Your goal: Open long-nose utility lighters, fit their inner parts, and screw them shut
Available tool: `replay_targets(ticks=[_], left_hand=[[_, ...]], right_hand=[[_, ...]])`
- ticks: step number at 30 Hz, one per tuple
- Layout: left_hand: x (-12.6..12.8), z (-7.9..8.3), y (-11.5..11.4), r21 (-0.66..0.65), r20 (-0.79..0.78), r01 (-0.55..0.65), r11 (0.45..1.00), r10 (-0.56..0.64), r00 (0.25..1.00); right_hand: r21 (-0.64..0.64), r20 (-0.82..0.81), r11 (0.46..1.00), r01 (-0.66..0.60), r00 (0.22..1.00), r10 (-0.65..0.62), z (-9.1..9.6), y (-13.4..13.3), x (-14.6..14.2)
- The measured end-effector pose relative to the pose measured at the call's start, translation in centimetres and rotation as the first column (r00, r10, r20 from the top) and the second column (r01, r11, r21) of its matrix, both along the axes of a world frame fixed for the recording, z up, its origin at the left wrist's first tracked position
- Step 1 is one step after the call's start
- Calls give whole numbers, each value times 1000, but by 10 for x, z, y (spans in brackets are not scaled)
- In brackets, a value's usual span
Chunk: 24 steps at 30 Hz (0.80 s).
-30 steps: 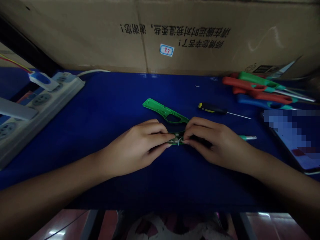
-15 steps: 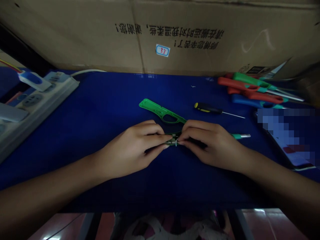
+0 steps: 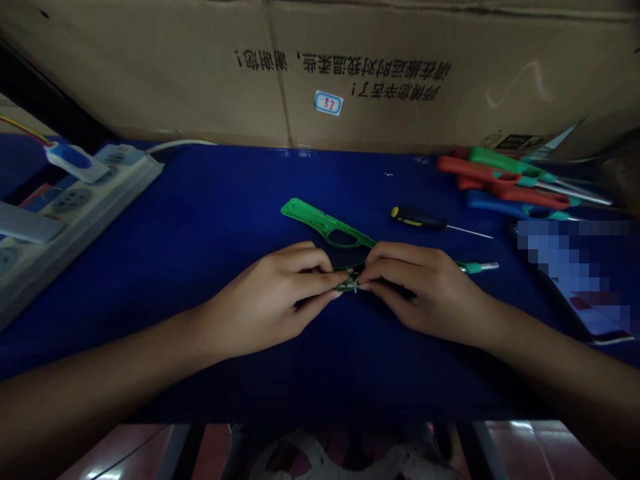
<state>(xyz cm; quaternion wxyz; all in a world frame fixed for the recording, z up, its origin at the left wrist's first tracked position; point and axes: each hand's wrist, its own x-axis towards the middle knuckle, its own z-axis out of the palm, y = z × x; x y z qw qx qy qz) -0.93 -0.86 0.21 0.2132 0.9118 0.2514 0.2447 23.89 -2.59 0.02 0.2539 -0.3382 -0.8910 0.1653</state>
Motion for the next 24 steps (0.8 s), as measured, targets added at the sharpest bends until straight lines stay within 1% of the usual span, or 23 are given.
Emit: replay_targets(ticks=[3,9,20,24], left_hand=[[0,1,-1,3,-4,-8,1000,8,1000],[-1,2,1,31,-19,-15,999,15,1000],[-2,0,2,-1,-3,-1,1000,1,1000],[-1,1,2,-3,1,13,1000,-13,1000]], right_hand=[[6,9,1000,-2,1000,2,1,0,0],[-26,-4,1000,7,1000,-7,3,0,3],[32,-5,999,-18,1000,18,0,1,2],[77,0,997,-29,1000,29,-2,2,1]])
